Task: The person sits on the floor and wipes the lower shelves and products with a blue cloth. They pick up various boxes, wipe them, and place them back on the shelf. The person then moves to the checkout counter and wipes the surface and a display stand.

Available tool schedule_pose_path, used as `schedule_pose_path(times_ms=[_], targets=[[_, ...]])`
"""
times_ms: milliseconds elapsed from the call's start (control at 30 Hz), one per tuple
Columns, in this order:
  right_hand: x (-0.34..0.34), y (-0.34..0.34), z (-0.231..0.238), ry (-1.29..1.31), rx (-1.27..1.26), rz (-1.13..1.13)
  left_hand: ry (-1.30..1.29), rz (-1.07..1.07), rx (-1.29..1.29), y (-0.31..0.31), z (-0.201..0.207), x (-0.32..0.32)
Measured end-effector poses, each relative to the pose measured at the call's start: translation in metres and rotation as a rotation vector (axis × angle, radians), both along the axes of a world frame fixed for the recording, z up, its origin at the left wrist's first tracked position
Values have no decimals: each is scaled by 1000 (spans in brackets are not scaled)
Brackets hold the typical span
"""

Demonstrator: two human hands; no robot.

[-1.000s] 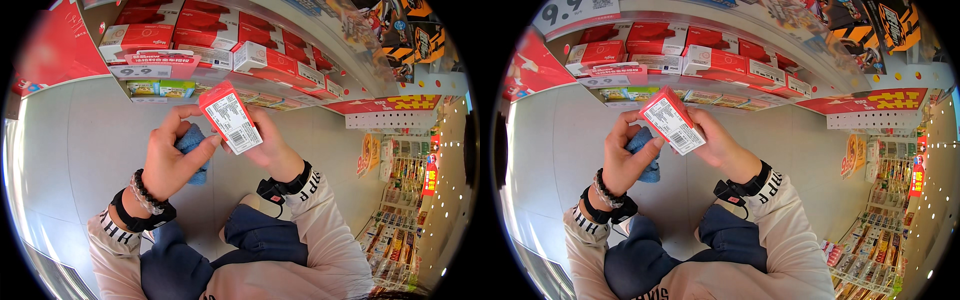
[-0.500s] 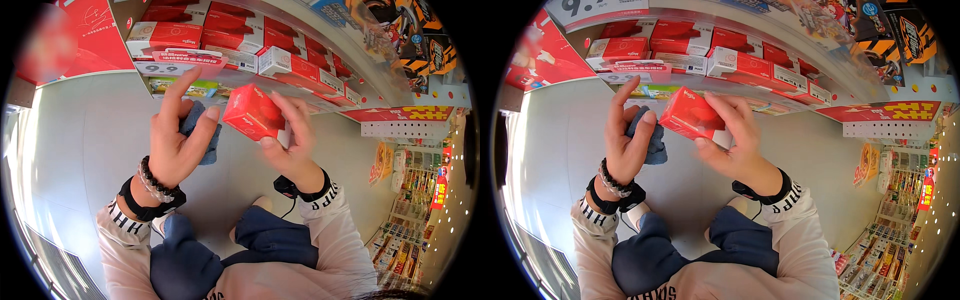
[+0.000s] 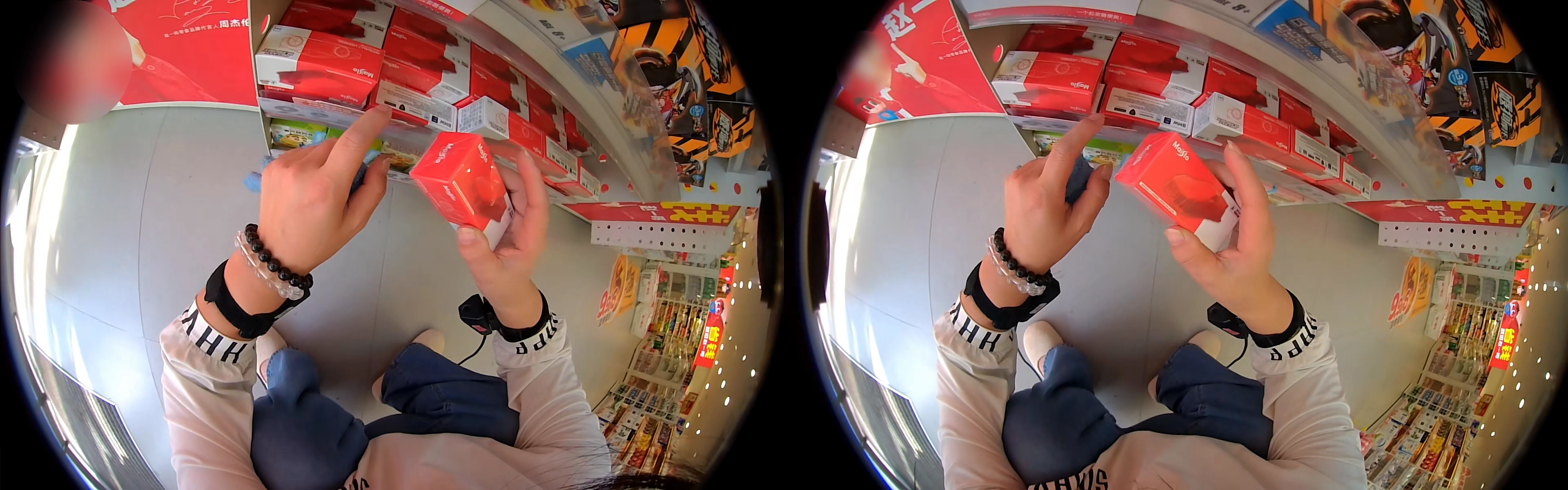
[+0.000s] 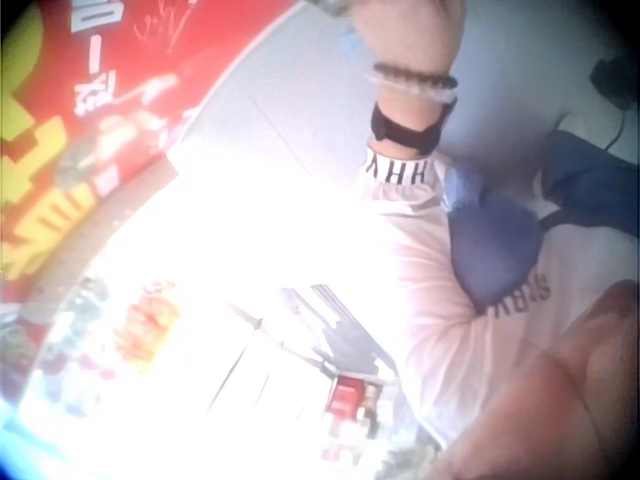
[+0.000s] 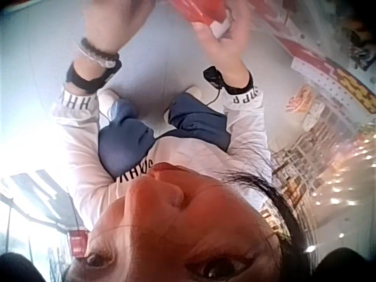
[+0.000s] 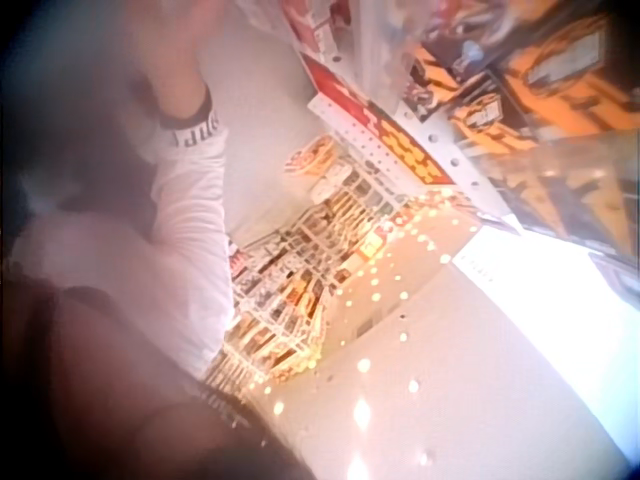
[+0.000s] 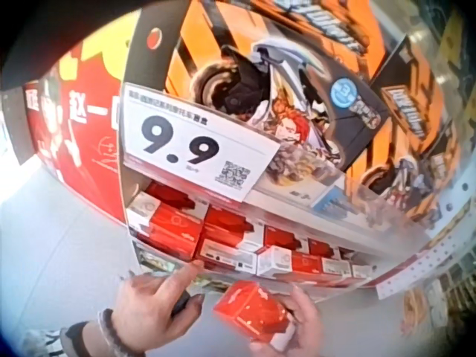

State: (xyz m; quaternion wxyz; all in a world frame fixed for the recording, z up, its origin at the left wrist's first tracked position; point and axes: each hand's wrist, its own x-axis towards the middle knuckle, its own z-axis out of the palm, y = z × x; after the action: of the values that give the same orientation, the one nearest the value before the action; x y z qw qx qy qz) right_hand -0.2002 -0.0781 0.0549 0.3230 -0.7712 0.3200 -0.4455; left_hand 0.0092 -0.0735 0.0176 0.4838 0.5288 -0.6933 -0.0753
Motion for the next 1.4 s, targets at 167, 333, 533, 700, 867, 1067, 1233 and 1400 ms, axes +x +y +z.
schedule_pose_path(times_ms=[167,333,533,700,867,1067,1233,1400], targets=[[3,-6,7,190,-196,-74,49,-45,-41,3,-7,1],[5,-7,6,278,-273,-121,58,-77,-52,3,-8,2],[11,-9,13,486,-489,-194,87,-64,-17,5,-8,0],[8,-7,9,399,-379,-188,100,-60,14,4,-6,-3],[7,-2,14,127,96,-51,91,-59,26,5,-6,-2],[12,-2,23,-300,726,58,109,-60,23,5,-6,-2],[21,-2,30,-525,1067,93,107,-57,4,5,-8,-1],[20,-3,25,-616,1155,144,105,-65,-23,4,-9,-2]])
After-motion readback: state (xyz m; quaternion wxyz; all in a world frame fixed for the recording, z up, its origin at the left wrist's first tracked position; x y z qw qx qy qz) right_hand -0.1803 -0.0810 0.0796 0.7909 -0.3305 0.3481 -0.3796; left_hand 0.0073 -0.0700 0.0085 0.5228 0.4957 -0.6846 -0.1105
